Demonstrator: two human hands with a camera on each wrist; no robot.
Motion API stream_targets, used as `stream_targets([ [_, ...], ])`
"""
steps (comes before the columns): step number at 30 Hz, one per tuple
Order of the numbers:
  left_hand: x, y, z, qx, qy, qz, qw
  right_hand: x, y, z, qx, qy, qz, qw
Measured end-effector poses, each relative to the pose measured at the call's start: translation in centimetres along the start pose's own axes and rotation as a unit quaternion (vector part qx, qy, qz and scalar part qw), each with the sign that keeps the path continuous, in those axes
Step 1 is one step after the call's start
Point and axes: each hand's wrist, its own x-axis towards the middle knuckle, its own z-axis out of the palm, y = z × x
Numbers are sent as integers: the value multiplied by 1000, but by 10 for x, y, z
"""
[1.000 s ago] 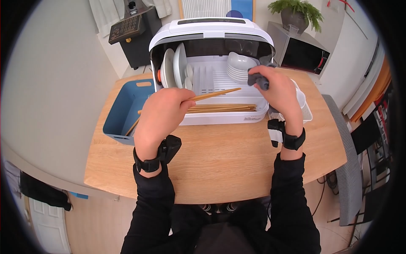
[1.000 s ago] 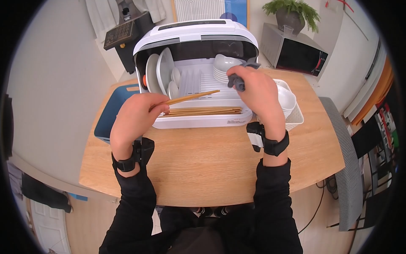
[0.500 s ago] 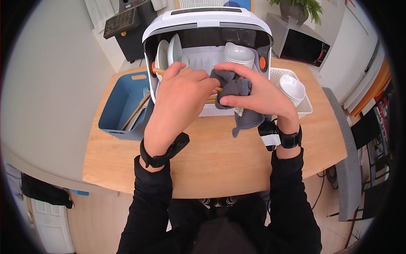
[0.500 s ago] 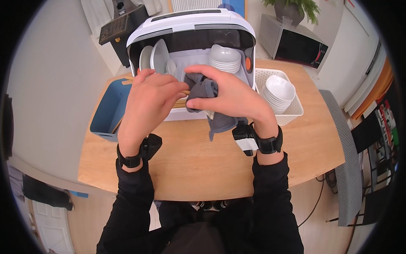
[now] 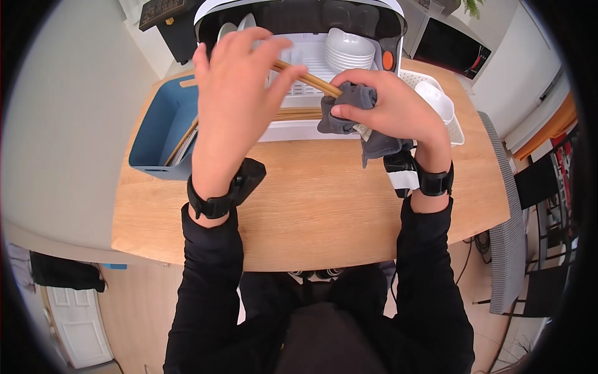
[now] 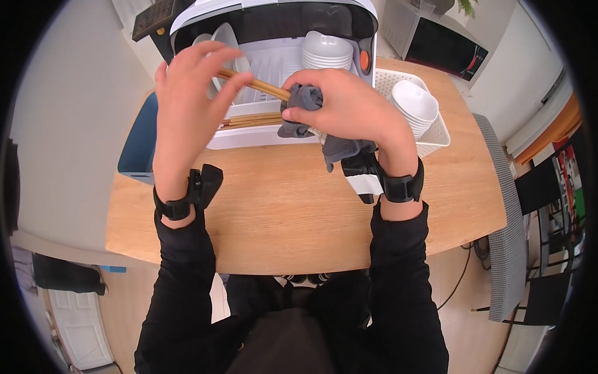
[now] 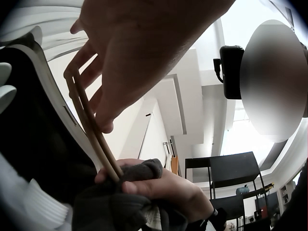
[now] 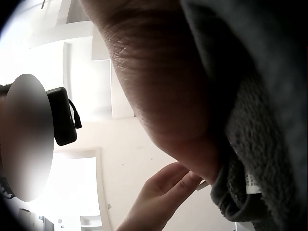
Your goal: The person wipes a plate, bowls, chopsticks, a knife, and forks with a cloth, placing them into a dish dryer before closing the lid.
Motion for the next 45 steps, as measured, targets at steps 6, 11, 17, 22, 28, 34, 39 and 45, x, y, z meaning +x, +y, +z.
stream_targets([
  [6, 3, -3, 4, -192, -7, -126, 973, 2, 5, 2, 12, 37, -48, 998],
  [11, 5, 7, -2, -244, -79, -185, 949, 2, 0, 3, 22, 54, -39, 998],
  [17, 7, 20, 10, -344, 35, -250, 904, 3, 1, -7, 106, 108, -64, 986],
  [22, 2, 30, 15, -424, -103, -236, 868, 4, -9, 3, 102, 89, -47, 990],
  [28, 2, 29, 17, -475, -92, -218, 848, 8, -2, 11, 70, 91, -76, 990],
  [34, 7, 15, 6, -552, -31, -226, 802, 9, 21, 3, 39, -10, -69, 997],
  [39, 8, 24, 4, -556, 8, -210, 804, -6, 27, -15, -41, 5, 36, 999],
  [45, 7, 22, -1, -454, 6, -180, 873, -17, 29, -35, -30, 129, 29, 991],
])
